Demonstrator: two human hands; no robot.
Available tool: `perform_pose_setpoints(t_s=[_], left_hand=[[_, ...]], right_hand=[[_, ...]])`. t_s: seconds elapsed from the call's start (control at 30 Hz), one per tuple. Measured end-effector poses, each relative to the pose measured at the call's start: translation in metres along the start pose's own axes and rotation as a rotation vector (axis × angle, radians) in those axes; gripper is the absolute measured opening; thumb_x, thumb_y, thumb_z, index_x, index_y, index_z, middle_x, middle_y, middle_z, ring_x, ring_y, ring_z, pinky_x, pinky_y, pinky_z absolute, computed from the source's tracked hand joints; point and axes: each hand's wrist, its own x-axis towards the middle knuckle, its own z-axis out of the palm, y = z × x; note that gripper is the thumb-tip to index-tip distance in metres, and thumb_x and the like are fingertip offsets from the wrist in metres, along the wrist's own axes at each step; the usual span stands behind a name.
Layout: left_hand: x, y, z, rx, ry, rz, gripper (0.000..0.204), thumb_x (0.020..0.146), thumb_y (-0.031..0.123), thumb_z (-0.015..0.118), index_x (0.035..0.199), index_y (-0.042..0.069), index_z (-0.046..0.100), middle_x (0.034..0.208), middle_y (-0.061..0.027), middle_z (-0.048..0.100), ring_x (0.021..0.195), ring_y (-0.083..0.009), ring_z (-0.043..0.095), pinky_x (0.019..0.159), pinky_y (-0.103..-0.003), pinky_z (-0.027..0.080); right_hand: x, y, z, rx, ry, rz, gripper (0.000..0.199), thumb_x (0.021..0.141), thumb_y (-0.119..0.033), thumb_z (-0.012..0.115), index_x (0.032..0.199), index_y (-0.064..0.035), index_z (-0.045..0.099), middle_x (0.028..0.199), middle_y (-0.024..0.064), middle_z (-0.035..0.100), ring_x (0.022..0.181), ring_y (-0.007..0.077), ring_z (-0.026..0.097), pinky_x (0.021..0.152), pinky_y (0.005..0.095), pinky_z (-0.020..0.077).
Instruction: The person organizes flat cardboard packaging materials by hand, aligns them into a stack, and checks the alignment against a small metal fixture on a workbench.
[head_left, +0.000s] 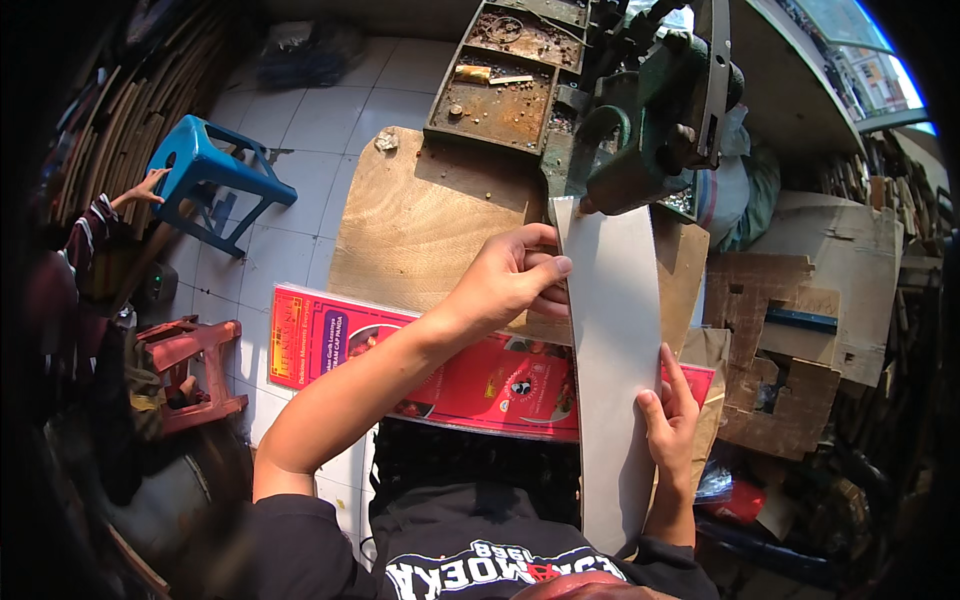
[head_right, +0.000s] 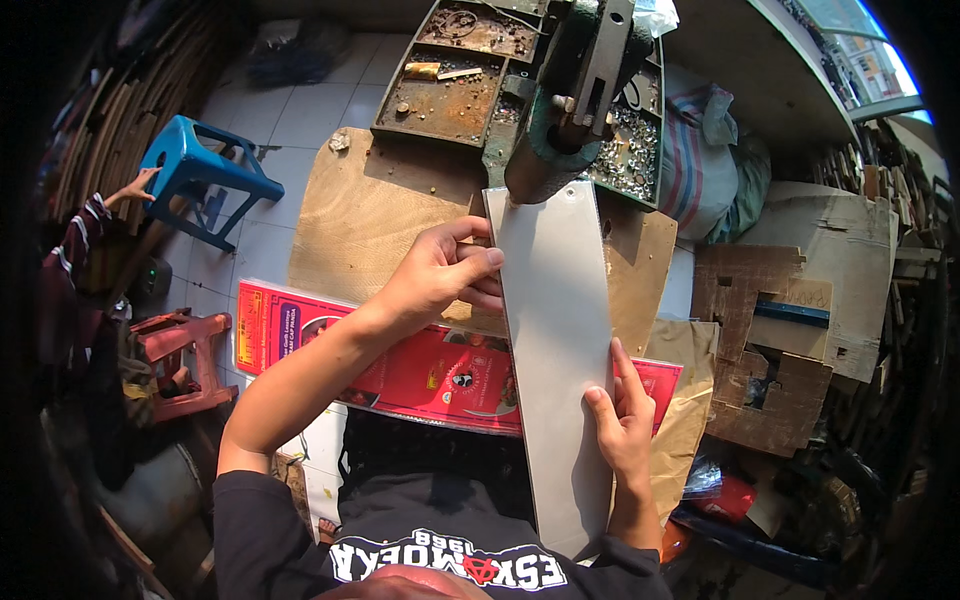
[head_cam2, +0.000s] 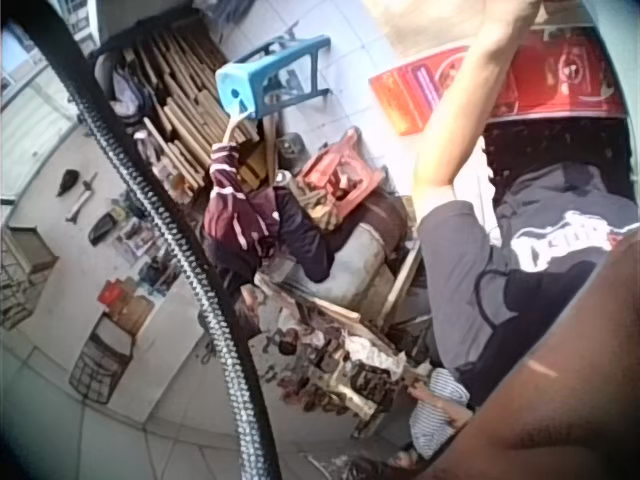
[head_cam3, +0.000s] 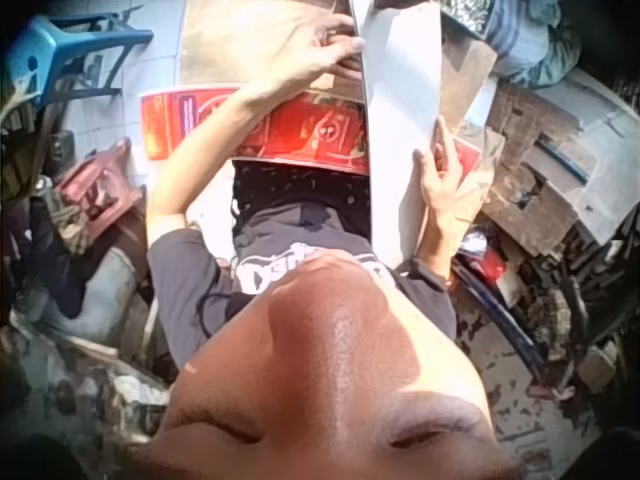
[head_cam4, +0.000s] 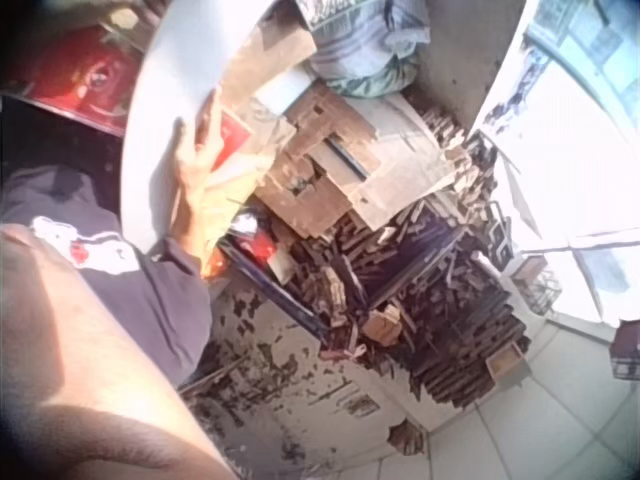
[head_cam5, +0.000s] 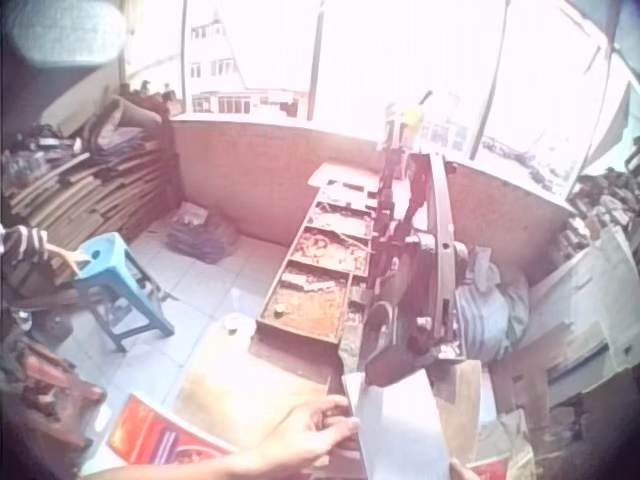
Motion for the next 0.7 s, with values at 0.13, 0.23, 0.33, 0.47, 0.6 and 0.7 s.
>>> perform_pose_setpoints(t_s=[0.13, 0.23, 0.33, 0.47, 0.6, 0.7], left_hand=[[-0.001, 0.002, 0.0, 0.017, -0.009, 0.011, 0.03, 0.096, 0.013, 0.058, 0.119, -0.003, 0.049, 0.097, -0.0147, 0.069, 0.085, -0.0237, 0.071, 0.074, -0.034, 0.062], [-0.001, 0.001, 0.0, 0.031, -0.03, 0.027, 0.031, 0.095, 0.015, 0.059, 0.119, -0.002, 0.049, 0.098, -0.0142, 0.068, 0.085, -0.0229, 0.071, 0.075, -0.034, 0.061], [-0.003, 0.001, 0.001, 0.043, -0.065, 0.024, 0.033, 0.094, 0.017, 0.061, 0.119, -0.001, 0.049, 0.1, -0.0139, 0.068, 0.086, -0.0222, 0.071, 0.075, -0.034, 0.061], [-0.015, 0.006, 0.005, 0.089, -0.129, -0.004, 0.034, 0.094, 0.02, 0.061, 0.119, -0.001, 0.05, 0.103, -0.0131, 0.066, 0.087, -0.0217, 0.071, 0.076, -0.034, 0.061], [-0.049, 0.027, 0.037, 0.103, -0.074, 0.05, 0.033, 0.095, 0.021, 0.061, 0.119, -0.001, 0.053, 0.104, -0.0107, 0.066, 0.089, -0.0184, 0.069, 0.074, -0.031, 0.059], [-0.07, 0.03, 0.049, 0.127, -0.018, 0.174, 0.031, 0.096, 0.018, 0.06, 0.12, 0.0, 0.055, 0.104, -0.0084, 0.067, 0.092, -0.0148, 0.067, 0.071, -0.029, 0.058]], right_hand=[[0.001, -0.002, -0.003, 0.006, -0.048, 0.013, 0.059, 0.095, -0.005, 0.058, 0.147, 0.0027, 0.032, 0.12, 0.0171, 0.063, 0.103, 0.0161, 0.062, 0.088, 0.0264, 0.0479], [-0.003, -0.002, -0.005, 0.046, -0.04, -0.004, 0.058, 0.095, -0.004, 0.058, 0.146, 0.0023, 0.033, 0.119, 0.0168, 0.063, 0.101, 0.0164, 0.063, 0.086, 0.0268, 0.0494], [-0.01, -0.003, -0.006, 0.049, -0.017, -0.035, 0.057, 0.094, -0.002, 0.059, 0.146, 0.0014, 0.035, 0.119, 0.0164, 0.063, 0.1, 0.0167, 0.063, 0.085, 0.0277, 0.0507], [-0.028, -0.01, -0.013, 0.001, -0.043, -0.029, 0.059, 0.093, -0.001, 0.059, 0.147, -0.0002, 0.033, 0.119, 0.0166, 0.063, 0.102, 0.0169, 0.063, 0.086, 0.0287, 0.0507], [-0.053, -0.013, -0.021, 0.046, -0.058, -0.121, 0.063, 0.092, 0.0, 0.06, 0.147, -0.0002, 0.031, 0.118, 0.0165, 0.064, 0.1, 0.0159, 0.063, 0.085, 0.0276, 0.0498], [-0.074, -0.006, -0.027, 0.042, -0.1, -0.205, 0.064, 0.091, 0.001, 0.062, 0.147, 0.0006, 0.03, 0.119, 0.0155, 0.063, 0.099, 0.0142, 0.062, 0.085, 0.0246, 0.0476]])
